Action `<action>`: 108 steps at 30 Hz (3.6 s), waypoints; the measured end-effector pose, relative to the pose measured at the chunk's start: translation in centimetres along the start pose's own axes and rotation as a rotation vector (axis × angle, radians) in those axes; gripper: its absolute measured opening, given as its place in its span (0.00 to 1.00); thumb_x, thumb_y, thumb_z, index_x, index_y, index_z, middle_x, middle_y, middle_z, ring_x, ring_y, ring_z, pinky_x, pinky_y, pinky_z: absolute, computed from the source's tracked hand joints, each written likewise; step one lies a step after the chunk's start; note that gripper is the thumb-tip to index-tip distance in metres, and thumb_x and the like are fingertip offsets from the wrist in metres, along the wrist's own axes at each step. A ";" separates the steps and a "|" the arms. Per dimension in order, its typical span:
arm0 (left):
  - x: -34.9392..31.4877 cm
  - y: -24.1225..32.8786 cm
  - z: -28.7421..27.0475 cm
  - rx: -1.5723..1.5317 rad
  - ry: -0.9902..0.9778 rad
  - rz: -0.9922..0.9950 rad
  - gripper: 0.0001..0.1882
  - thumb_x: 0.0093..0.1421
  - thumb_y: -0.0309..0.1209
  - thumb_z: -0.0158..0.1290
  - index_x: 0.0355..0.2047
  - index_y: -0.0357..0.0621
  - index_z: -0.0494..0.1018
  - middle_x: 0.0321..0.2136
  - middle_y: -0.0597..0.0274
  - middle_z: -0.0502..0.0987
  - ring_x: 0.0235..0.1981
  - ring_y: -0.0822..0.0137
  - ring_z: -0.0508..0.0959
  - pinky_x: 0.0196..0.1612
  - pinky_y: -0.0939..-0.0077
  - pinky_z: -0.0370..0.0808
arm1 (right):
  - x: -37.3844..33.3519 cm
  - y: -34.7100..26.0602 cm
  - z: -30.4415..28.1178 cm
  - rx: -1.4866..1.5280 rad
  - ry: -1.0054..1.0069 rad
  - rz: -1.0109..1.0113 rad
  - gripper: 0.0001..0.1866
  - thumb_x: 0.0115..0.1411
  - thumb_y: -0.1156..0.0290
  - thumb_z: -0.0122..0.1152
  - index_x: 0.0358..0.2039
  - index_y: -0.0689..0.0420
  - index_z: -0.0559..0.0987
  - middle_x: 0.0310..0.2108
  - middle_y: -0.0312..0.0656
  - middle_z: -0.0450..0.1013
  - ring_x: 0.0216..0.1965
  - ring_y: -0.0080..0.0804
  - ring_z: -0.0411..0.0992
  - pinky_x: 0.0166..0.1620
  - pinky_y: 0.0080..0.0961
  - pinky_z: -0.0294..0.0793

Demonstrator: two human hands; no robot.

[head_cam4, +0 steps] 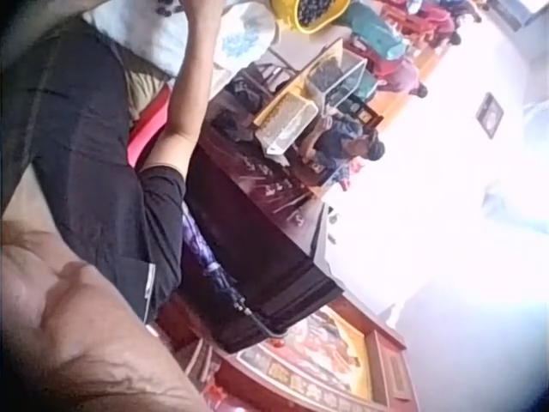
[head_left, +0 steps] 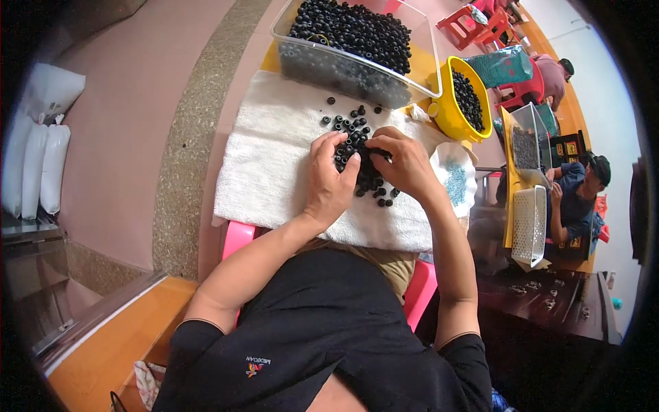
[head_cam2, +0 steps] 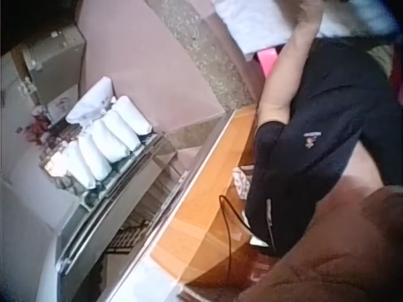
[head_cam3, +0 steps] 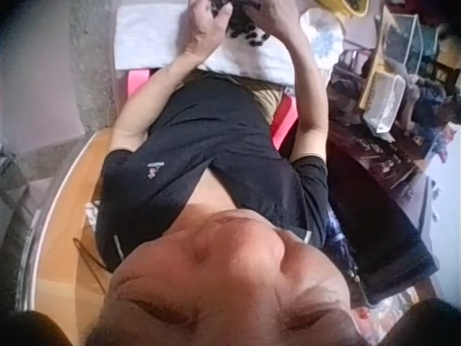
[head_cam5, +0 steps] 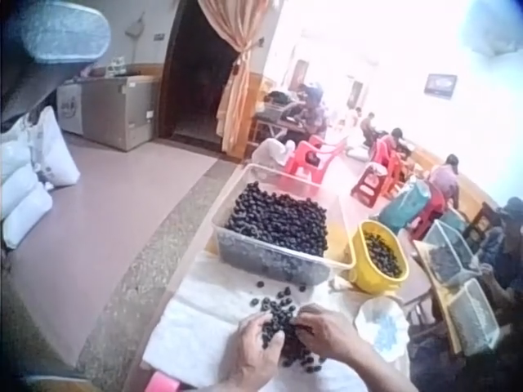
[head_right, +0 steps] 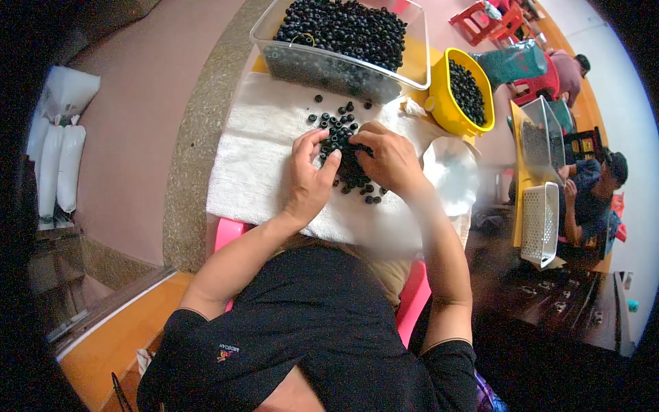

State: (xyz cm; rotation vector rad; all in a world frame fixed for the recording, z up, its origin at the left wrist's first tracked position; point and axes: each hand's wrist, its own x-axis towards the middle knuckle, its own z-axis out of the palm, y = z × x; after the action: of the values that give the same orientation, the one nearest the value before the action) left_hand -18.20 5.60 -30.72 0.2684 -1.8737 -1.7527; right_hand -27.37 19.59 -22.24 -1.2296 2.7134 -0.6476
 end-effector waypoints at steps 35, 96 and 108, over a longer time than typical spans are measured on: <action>-0.2 -0.2 0.1 -0.003 -0.051 -0.030 0.20 0.60 0.29 0.56 0.51 0.36 0.70 0.52 0.51 0.71 0.52 0.58 0.73 0.56 0.65 0.69 | -10.4 1.5 3.1 -0.049 0.277 0.030 0.15 0.49 0.68 0.74 0.38 0.54 0.80 0.27 0.39 0.75 0.24 0.37 0.75 0.29 0.31 0.73; 0.1 0.7 -0.3 0.039 -0.064 -0.005 0.19 0.58 0.27 0.55 0.48 0.33 0.69 0.51 0.45 0.70 0.55 0.49 0.70 0.61 0.60 0.66 | 4.3 4.0 1.6 -0.133 0.117 0.071 0.15 0.56 0.76 0.52 0.42 0.54 0.81 0.43 0.43 0.77 0.42 0.46 0.77 0.45 0.39 0.75; 0.2 0.4 -0.6 0.081 -0.051 0.014 0.19 0.61 0.28 0.56 0.51 0.36 0.70 0.53 0.53 0.70 0.52 0.62 0.72 0.57 0.68 0.68 | 5.3 2.8 2.2 -0.252 0.068 0.001 0.14 0.54 0.79 0.47 0.37 0.54 0.80 0.40 0.43 0.77 0.43 0.47 0.75 0.46 0.41 0.74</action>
State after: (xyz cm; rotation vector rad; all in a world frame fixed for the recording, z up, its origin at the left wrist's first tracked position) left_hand -17.96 5.09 -30.32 0.2422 -1.9812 -1.6912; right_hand -32.30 16.58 -24.87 -1.2775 2.9234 -0.3612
